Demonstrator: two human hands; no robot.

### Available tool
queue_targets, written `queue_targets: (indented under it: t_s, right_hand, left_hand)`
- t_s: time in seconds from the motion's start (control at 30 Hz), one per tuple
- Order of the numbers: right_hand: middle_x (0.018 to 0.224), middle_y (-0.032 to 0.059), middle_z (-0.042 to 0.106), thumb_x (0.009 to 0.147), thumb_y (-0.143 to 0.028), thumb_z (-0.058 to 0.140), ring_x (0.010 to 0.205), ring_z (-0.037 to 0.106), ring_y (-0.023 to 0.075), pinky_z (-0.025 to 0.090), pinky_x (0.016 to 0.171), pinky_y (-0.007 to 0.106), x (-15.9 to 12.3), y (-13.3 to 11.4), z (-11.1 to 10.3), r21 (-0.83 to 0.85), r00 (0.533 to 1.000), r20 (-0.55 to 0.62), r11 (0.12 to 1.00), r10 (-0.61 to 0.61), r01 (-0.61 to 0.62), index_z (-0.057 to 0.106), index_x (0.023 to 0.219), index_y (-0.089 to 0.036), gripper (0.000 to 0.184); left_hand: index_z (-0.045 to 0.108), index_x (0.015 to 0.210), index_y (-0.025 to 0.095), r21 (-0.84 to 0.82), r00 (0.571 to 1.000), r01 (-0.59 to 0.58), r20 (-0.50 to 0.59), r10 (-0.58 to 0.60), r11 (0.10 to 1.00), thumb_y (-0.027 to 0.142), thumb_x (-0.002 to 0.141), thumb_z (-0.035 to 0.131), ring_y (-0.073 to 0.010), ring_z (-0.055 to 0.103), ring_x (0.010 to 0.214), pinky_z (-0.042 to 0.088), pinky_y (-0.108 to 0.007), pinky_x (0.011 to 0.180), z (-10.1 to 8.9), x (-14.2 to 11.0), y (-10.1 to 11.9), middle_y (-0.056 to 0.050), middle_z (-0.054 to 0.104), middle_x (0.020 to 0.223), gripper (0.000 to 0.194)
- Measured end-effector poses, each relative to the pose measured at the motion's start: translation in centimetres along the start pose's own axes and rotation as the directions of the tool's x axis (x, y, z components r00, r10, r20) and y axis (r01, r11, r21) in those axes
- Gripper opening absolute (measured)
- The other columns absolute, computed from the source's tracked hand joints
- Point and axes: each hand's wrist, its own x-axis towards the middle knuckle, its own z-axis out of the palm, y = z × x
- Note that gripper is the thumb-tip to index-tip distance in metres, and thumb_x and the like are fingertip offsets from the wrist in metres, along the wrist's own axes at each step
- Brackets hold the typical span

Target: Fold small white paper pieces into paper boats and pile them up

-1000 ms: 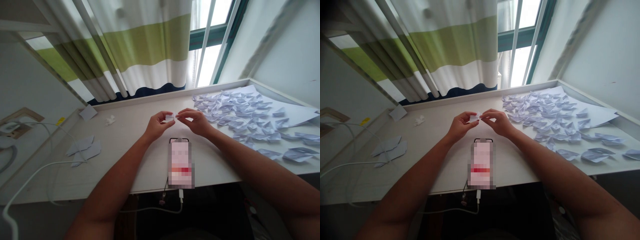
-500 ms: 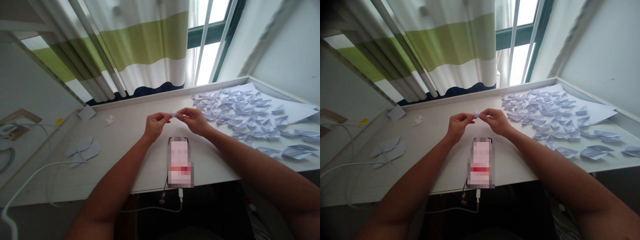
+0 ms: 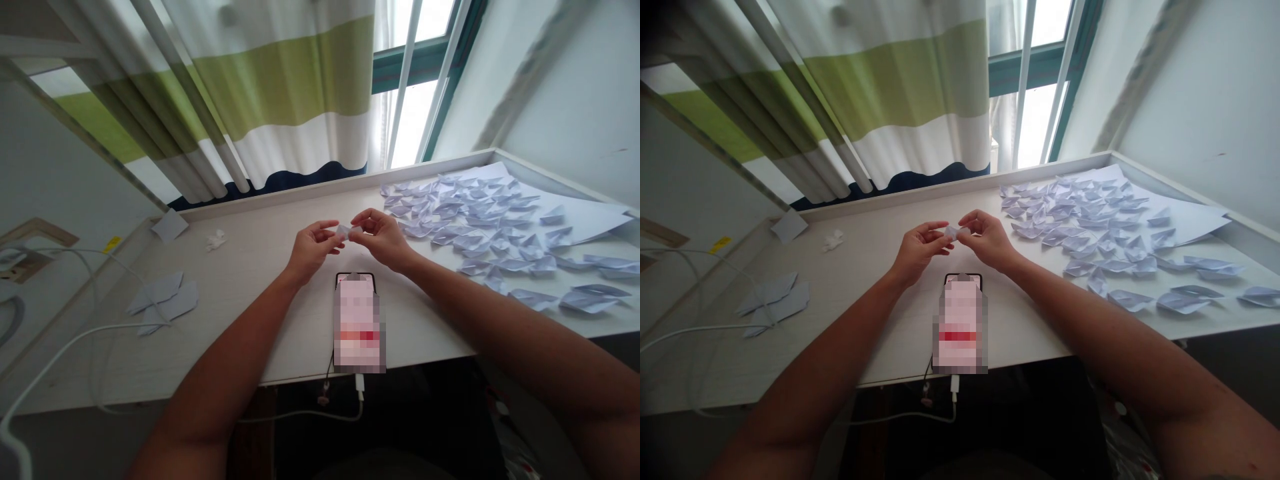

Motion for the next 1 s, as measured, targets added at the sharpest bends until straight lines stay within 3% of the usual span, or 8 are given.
queue_targets:
  t_s: [0.2,0.43,0.6,0.77,0.87,1.0]
  right_hand:
    - [0.077,-0.0008,0.072,0.083,-0.045,0.088,0.075,0.071,0.0196,0.059,0.075,0.04,-0.2,0.1,-0.1,0.014,0.999,0.038,1.0,0.01,-0.011,0.068,0.099,-0.024,0.033]
    - [0.085,0.0026,0.076,0.094,-0.043,0.079,0.08,0.072,0.0205,0.064,0.083,0.044,-0.4,-0.4,0.1,-0.19,0.985,0.029,0.966,-0.172,0.174,0.074,0.091,-0.025,0.02]
    - [0.1,0.0046,0.079,0.098,-0.045,0.077,0.092,0.076,0.0214,0.069,0.087,0.044,-0.3,-0.1,-0.4,-0.237,0.961,0.068,0.931,-0.268,0.276,0.082,0.108,-0.026,0.022]
    - [0.111,0.0059,0.078,0.102,-0.04,0.075,0.099,0.076,0.0226,0.072,0.085,0.044,-0.4,-0.9,-0.7,-0.296,0.912,0.11,0.863,-0.395,0.409,0.083,0.115,-0.031,0.019]
    - [0.105,0.0053,0.08,0.101,-0.038,0.075,0.094,0.077,0.0225,0.072,0.08,0.043,-0.5,-1.3,-0.7,-0.302,0.907,0.101,0.856,-0.408,0.419,0.083,0.105,-0.029,0.014]
    - [0.102,0.0053,0.081,0.099,-0.043,0.077,0.092,0.077,0.0228,0.071,0.078,0.043,-0.5,-1.4,-0.7,-0.28,0.935,0.063,0.893,-0.35,0.353,0.083,0.104,-0.028,0.017]
  left_hand:
    - [0.078,0.088,0.016,0.057,1.0,-0.017,0.014,0.017,0.998,0.046,0.069,0.098,-0.0176,0.074,0.071,0.06,-0.034,0.075,-0.4,0.2,-0.1,-0.007,0.08,0.081,0.041]
    - [0.065,0.088,0.019,0.078,0.995,-0.006,0.097,-0.002,0.997,0.05,0.077,0.093,-0.0181,0.074,0.076,0.054,-0.03,0.071,-0.4,0.0,0.1,-0.003,0.077,0.078,0.043]
    - [0.07,0.084,0.018,0.026,0.994,-0.048,0.095,0.045,0.999,0.045,0.075,0.094,-0.0108,0.06,0.074,0.048,-0.027,0.077,-0.3,0.0,0.0,0.002,0.07,0.078,0.037]
    - [0.07,0.084,0.019,-0.09,0.993,0.059,0.103,-0.049,0.994,0.045,0.071,0.096,-0.0124,0.062,0.079,0.048,-0.028,0.079,-0.2,0.2,-0.1,0.002,0.071,0.082,0.039]
    - [0.067,0.084,0.019,-0.122,0.989,0.119,0.104,-0.107,0.985,0.047,0.067,0.098,-0.0145,0.068,0.084,0.05,-0.03,0.083,-0.2,0.1,-0.1,0.0,0.074,0.085,0.044]
    - [0.066,0.091,0.019,-0.139,0.989,0.129,0.091,-0.117,0.982,0.05,0.067,0.099,-0.0179,0.075,0.09,0.056,-0.034,0.09,-0.2,0.0,0.1,-0.004,0.079,0.09,0.051]
